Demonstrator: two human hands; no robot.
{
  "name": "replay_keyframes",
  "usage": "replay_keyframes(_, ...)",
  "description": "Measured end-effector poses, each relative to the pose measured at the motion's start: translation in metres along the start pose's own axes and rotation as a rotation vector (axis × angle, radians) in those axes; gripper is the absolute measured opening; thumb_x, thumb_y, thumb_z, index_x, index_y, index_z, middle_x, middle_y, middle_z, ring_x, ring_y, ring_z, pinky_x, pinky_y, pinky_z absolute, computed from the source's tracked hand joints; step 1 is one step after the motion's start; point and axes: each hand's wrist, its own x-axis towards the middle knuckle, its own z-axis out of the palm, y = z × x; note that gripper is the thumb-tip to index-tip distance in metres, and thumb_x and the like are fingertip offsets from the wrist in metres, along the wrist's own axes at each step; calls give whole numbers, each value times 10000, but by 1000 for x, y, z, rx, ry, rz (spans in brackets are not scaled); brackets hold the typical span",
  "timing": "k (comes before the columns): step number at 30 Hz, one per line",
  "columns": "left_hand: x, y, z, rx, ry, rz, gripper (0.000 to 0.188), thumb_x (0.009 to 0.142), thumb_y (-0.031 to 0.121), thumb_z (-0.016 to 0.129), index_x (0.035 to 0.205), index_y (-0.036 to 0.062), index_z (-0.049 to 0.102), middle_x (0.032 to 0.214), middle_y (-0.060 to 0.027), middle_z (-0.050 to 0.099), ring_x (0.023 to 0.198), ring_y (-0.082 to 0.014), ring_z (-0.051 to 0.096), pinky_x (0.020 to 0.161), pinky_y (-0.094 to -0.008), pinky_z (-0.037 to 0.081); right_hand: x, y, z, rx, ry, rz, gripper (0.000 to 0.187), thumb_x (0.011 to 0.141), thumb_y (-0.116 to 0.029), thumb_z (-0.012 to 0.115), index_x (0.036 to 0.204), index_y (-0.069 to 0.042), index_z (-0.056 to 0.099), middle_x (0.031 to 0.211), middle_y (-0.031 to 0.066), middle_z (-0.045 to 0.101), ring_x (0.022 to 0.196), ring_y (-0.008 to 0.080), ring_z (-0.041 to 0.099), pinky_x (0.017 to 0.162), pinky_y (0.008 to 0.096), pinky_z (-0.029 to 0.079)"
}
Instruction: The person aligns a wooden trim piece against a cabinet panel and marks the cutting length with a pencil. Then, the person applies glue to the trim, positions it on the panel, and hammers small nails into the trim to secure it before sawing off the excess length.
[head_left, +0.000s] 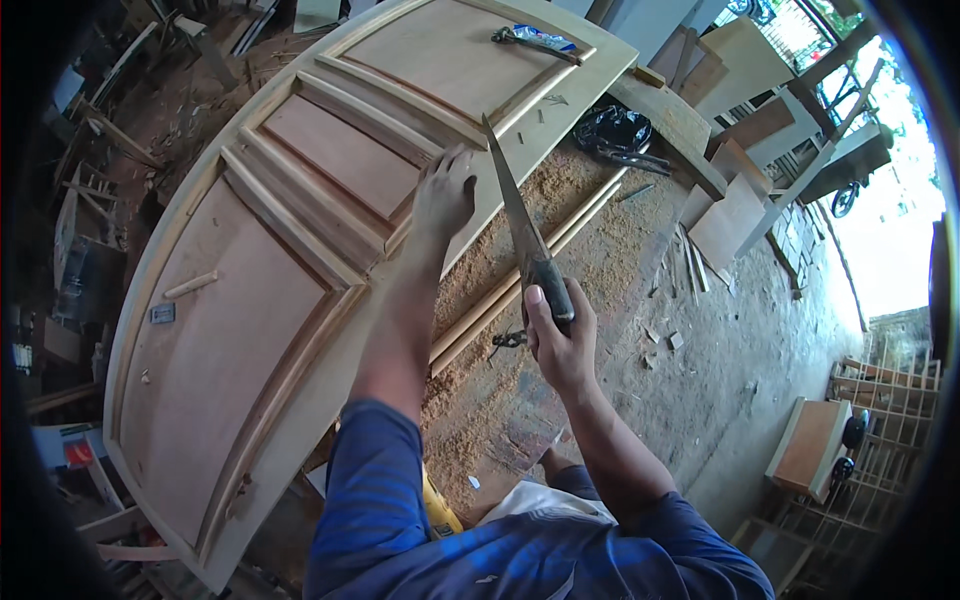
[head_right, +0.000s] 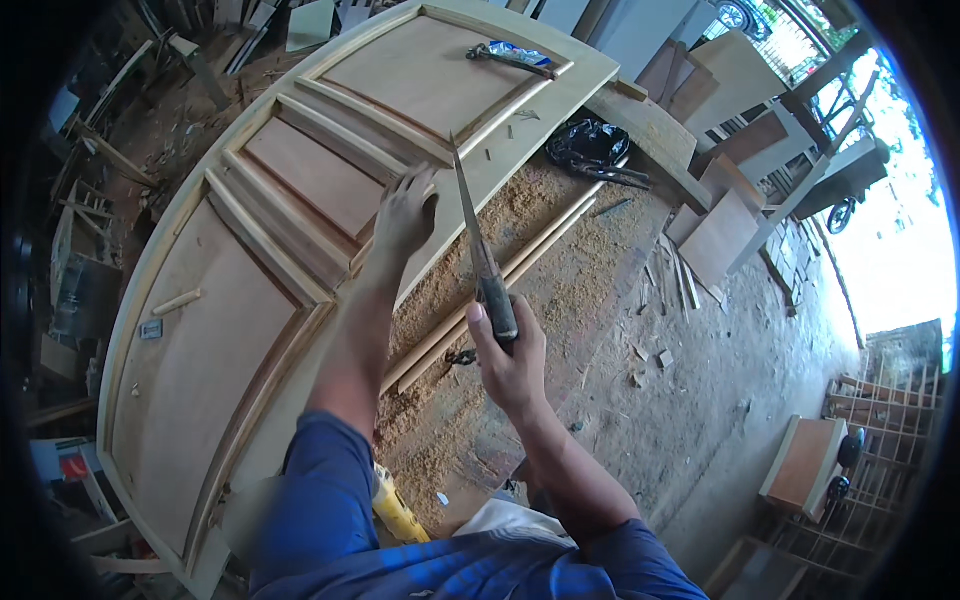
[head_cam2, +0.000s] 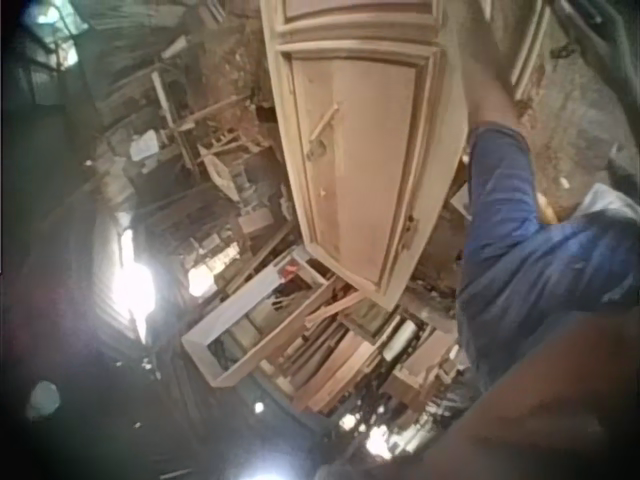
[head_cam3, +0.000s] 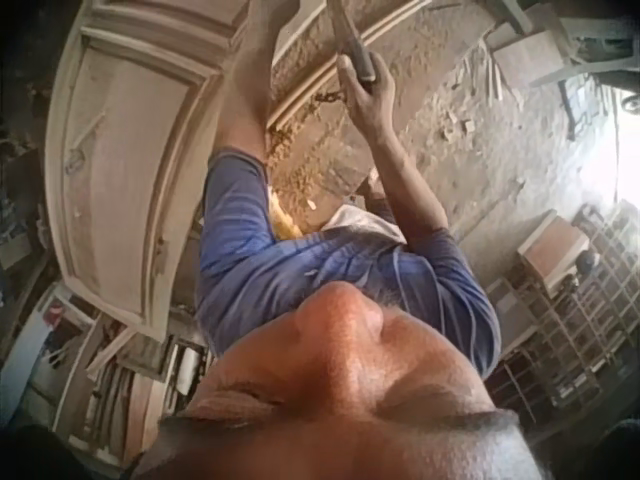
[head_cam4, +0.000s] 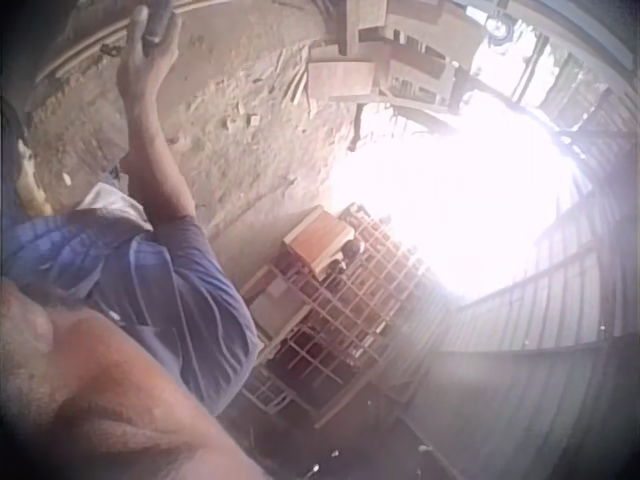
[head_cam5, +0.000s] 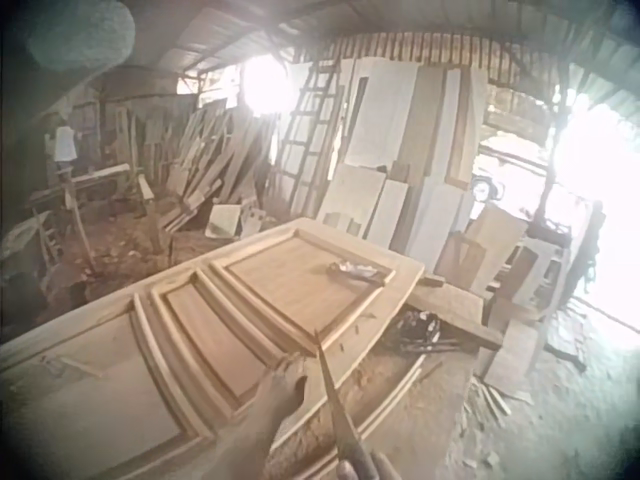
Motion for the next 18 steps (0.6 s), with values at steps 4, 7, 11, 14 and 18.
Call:
replay_keyframes(4,31,-20,42,196,-156,8,681,1047,269,582,1686,100,415,1761,-92,411,1636,-313,350,1373,-483,223,2,13,11,-96,14,2,423,1078,-403,742,1156,-8,610,728,-7,584,613,58,555,540,277,440)
replay_keyframes(7,51,-6,49,114,-276,-76,720,1038,270,541,1721,129,364,1788,-66,370,1646,-273,341,1387,-473,175,-4,5,13,-108,83,-15,591,1090,-412,711,1428,0,457,764,10,600,622,71,588,548,271,469)
replay_keyframes(11,52,-18,37,105,-350,-77,722,1011,216,533,1717,189,384,1783,-76,377,1639,-274,354,1379,-471,200,2,-3,19,-38,-40,3,751,1089,-417,711,1625,24,424,890,6,626,617,62,571,541,238,461)
replay_keyframes(14,51,-14,34,131,-350,-61,717,1007,214,542,1710,223,404,1776,-88,388,1636,-283,359,1375,-482,204,3,-6,16,32,-36,52,700,1091,-416,709,1592,24,493,881,-13,617,612,48,557,541,225,459)
replay_keyframes(18,50,-20,40,131,-303,-35,716,1006,217,547,1708,248,410,1775,-105,387,1636,-293,358,1367,-494,211,29,1,29,0,-4,47,667,1092,-406,704,1572,23,527,866,-22,605,596,32,545,523,219,446)
